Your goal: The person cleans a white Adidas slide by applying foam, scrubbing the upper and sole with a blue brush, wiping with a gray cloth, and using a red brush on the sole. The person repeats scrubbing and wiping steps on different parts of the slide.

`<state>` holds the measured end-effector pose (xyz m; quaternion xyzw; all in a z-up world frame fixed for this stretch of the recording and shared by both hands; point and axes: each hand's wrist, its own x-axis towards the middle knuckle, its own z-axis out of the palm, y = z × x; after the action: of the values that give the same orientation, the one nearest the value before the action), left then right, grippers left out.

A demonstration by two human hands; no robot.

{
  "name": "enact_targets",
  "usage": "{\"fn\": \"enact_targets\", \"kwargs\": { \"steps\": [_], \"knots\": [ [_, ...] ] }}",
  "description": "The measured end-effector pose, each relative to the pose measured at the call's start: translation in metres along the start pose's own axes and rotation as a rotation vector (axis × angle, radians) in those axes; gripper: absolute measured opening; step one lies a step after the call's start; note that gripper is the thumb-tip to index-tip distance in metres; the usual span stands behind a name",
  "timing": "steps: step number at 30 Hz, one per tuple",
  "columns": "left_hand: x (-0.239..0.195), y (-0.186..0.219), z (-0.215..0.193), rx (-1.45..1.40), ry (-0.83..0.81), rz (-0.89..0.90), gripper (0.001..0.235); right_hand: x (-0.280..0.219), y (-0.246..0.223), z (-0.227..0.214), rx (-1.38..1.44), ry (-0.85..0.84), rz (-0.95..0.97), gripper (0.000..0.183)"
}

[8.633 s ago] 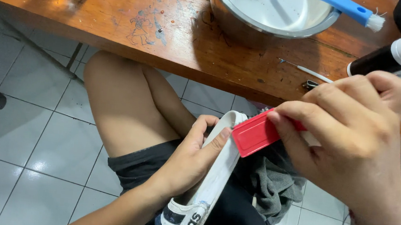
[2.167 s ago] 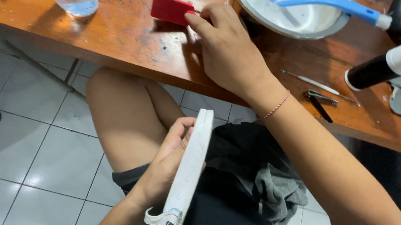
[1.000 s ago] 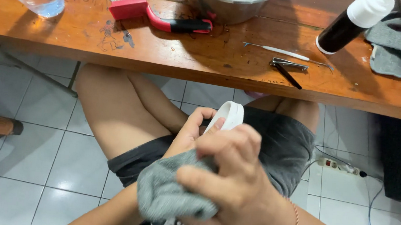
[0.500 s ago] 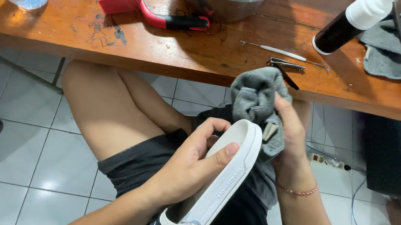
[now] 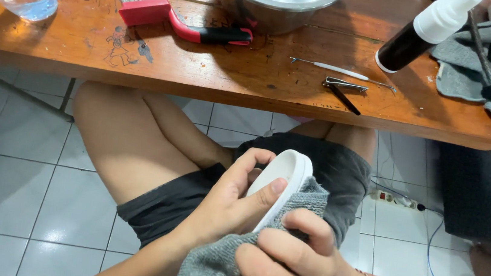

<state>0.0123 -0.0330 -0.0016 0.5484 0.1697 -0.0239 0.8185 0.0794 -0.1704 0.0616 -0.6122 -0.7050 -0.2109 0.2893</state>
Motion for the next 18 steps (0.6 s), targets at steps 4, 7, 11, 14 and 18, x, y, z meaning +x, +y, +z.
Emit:
{"fn": "enact_targets", "kwargs": {
  "steps": [4,7,11,14,18],
  "knots": [
    [-0.009,0.0,0.002,-0.004,-0.038,0.077,0.042,-0.013,0.039,-0.006,0.053,0.151,0.229,0.014],
    [-0.02,0.013,0.007,0.098,-0.086,0.163,0.047,-0.016,0.075,0.005,0.267,0.113,0.805,0.019],
    [-0.021,0.021,0.008,0.184,-0.091,0.135,0.056,-0.028,0.073,0.03,1.134,0.327,1.54,0.029],
    [-0.016,0.015,0.007,0.147,-0.085,0.143,0.052,-0.05,0.069,0.054,1.575,0.529,1.557,0.036],
    [-0.009,0.003,0.003,-0.024,-0.032,0.075,0.042,-0.055,0.063,0.053,1.717,0.708,1.689,0.037]
  ]
}}
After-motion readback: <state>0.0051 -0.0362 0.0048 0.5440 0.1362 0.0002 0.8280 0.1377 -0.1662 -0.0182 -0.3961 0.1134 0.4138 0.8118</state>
